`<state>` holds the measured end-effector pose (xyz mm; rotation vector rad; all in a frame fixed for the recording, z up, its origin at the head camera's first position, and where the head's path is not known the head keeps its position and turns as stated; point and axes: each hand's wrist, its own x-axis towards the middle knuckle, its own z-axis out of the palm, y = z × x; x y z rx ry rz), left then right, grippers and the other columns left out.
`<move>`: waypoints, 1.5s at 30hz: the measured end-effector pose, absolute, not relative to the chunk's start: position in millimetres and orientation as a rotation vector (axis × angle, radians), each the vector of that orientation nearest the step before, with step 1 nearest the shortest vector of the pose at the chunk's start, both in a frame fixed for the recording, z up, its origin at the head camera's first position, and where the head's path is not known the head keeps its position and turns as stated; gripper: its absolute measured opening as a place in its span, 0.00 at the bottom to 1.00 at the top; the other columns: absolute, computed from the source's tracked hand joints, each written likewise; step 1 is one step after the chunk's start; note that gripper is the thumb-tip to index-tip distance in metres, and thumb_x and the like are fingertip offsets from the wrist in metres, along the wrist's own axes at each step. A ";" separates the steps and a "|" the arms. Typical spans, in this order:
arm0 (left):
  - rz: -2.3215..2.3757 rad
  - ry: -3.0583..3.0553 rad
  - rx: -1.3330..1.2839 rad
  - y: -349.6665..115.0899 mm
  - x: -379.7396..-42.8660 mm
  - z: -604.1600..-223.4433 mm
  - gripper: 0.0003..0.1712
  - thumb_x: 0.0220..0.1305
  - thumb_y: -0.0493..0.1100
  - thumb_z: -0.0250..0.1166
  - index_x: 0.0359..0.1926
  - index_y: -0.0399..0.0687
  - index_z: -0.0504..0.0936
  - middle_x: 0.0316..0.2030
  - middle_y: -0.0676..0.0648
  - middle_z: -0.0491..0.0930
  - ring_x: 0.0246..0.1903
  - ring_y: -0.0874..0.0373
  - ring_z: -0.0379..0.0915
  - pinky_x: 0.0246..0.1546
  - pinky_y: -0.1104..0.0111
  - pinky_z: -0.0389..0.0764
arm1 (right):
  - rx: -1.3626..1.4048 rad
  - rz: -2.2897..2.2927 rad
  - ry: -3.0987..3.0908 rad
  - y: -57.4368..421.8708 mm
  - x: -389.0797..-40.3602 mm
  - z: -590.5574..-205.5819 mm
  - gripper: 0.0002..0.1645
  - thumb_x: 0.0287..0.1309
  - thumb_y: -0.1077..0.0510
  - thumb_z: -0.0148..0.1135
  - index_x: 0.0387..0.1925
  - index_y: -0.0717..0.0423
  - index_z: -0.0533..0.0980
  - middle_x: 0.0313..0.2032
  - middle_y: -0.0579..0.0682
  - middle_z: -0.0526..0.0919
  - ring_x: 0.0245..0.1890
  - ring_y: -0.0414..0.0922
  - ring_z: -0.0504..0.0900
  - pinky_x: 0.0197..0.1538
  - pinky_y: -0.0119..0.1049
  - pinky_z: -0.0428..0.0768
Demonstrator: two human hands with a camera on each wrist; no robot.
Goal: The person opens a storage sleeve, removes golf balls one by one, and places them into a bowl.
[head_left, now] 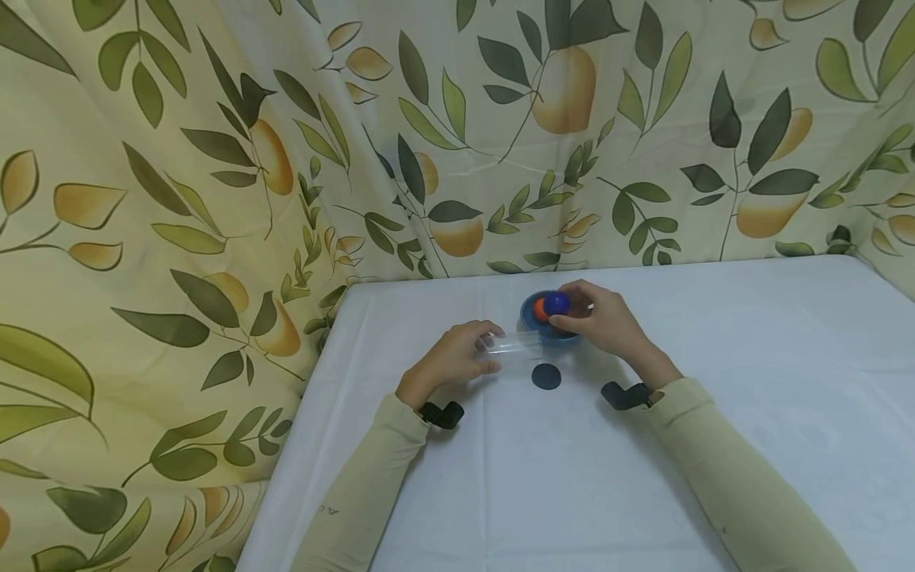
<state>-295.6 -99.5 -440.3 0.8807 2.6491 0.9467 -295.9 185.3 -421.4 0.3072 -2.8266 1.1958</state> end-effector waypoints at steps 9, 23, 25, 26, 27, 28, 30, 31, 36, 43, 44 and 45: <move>0.924 2.660 0.879 -99.7 -295.7 -441.7 0.29 0.64 0.44 0.73 0.65 0.48 0.76 0.55 0.44 0.82 0.57 0.52 0.77 0.61 0.57 0.77 | 0.311 1.177 -2.874 185.2 -297.6 -431.9 0.34 0.61 0.50 0.73 0.65 0.58 0.73 0.56 0.62 0.81 0.53 0.57 0.80 0.58 0.55 0.81; 0.886 2.676 0.891 -98.9 -295.2 -441.1 0.29 0.64 0.44 0.73 0.64 0.48 0.76 0.54 0.44 0.82 0.56 0.51 0.78 0.60 0.57 0.77 | 0.391 1.123 -2.851 182.9 -299.3 -440.1 0.32 0.60 0.54 0.74 0.62 0.62 0.76 0.53 0.63 0.82 0.50 0.57 0.79 0.56 0.54 0.81; 0.866 2.688 0.895 -98.9 -296.0 -442.1 0.29 0.64 0.44 0.73 0.64 0.49 0.76 0.54 0.44 0.82 0.56 0.52 0.78 0.60 0.58 0.77 | 0.395 1.110 -2.845 183.1 -300.0 -441.2 0.31 0.59 0.54 0.75 0.61 0.62 0.76 0.52 0.63 0.83 0.49 0.57 0.78 0.55 0.52 0.80; 0.861 2.690 0.896 -98.9 -296.3 -442.3 0.29 0.64 0.45 0.73 0.64 0.49 0.76 0.54 0.45 0.82 0.56 0.52 0.78 0.60 0.59 0.77 | 0.398 1.104 -2.842 183.2 -300.3 -441.7 0.31 0.59 0.54 0.75 0.61 0.62 0.77 0.52 0.63 0.83 0.49 0.56 0.77 0.54 0.51 0.79; 0.859 2.691 0.897 -98.9 -296.4 -442.1 0.29 0.64 0.44 0.73 0.64 0.50 0.76 0.54 0.45 0.82 0.56 0.53 0.78 0.60 0.59 0.77 | 0.401 1.096 -2.840 183.3 -300.6 -442.1 0.31 0.59 0.54 0.75 0.61 0.62 0.77 0.51 0.62 0.83 0.49 0.56 0.76 0.53 0.50 0.79; 0.854 2.693 0.898 -98.9 -296.6 -442.0 0.29 0.64 0.45 0.73 0.64 0.50 0.76 0.54 0.45 0.83 0.56 0.53 0.78 0.60 0.59 0.78 | 0.405 1.088 -2.839 183.4 -300.8 -442.4 0.31 0.59 0.54 0.75 0.60 0.62 0.77 0.50 0.62 0.83 0.49 0.56 0.75 0.52 0.48 0.77; 0.855 2.690 0.900 -98.5 -296.8 -441.6 0.29 0.64 0.44 0.73 0.64 0.50 0.76 0.55 0.44 0.82 0.56 0.53 0.78 0.60 0.59 0.77 | 0.407 1.078 -2.837 183.5 -300.8 -442.7 0.31 0.58 0.54 0.75 0.60 0.62 0.78 0.48 0.61 0.83 0.48 0.55 0.74 0.50 0.45 0.75; 0.857 2.689 0.899 -98.6 -296.5 -441.0 0.29 0.64 0.44 0.73 0.64 0.50 0.76 0.55 0.44 0.82 0.56 0.52 0.78 0.60 0.58 0.77 | 0.406 1.071 -2.839 183.4 -300.9 -442.8 0.31 0.58 0.54 0.76 0.60 0.62 0.78 0.48 0.61 0.83 0.48 0.55 0.73 0.49 0.44 0.74; 0.857 2.681 0.896 -98.6 -297.0 -440.9 0.29 0.64 0.44 0.72 0.65 0.49 0.76 0.55 0.44 0.82 0.56 0.53 0.78 0.61 0.58 0.77 | 0.391 1.056 -2.851 182.0 -300.7 -442.8 0.31 0.57 0.53 0.76 0.59 0.63 0.78 0.46 0.61 0.81 0.48 0.55 0.71 0.48 0.43 0.72; 0.853 2.685 0.895 -98.8 -297.3 -441.6 0.29 0.65 0.45 0.72 0.65 0.49 0.76 0.55 0.45 0.82 0.57 0.53 0.78 0.61 0.58 0.77 | 0.377 1.075 -2.845 181.7 -300.6 -443.3 0.26 0.59 0.55 0.74 0.57 0.62 0.79 0.46 0.60 0.81 0.49 0.55 0.71 0.50 0.46 0.73; 0.853 2.686 0.894 -98.9 -297.2 -441.7 0.29 0.64 0.45 0.72 0.65 0.49 0.76 0.55 0.45 0.82 0.57 0.53 0.78 0.61 0.58 0.77 | 0.378 1.083 -2.838 181.9 -300.7 -443.5 0.24 0.60 0.56 0.73 0.56 0.62 0.80 0.46 0.60 0.81 0.48 0.55 0.72 0.50 0.46 0.73; 0.854 2.686 0.892 -98.9 -297.3 -442.0 0.29 0.64 0.45 0.72 0.65 0.49 0.76 0.55 0.45 0.82 0.57 0.53 0.78 0.61 0.58 0.77 | 0.380 1.091 -2.831 182.1 -300.9 -443.8 0.23 0.61 0.56 0.72 0.55 0.62 0.80 0.46 0.60 0.81 0.48 0.55 0.72 0.49 0.45 0.73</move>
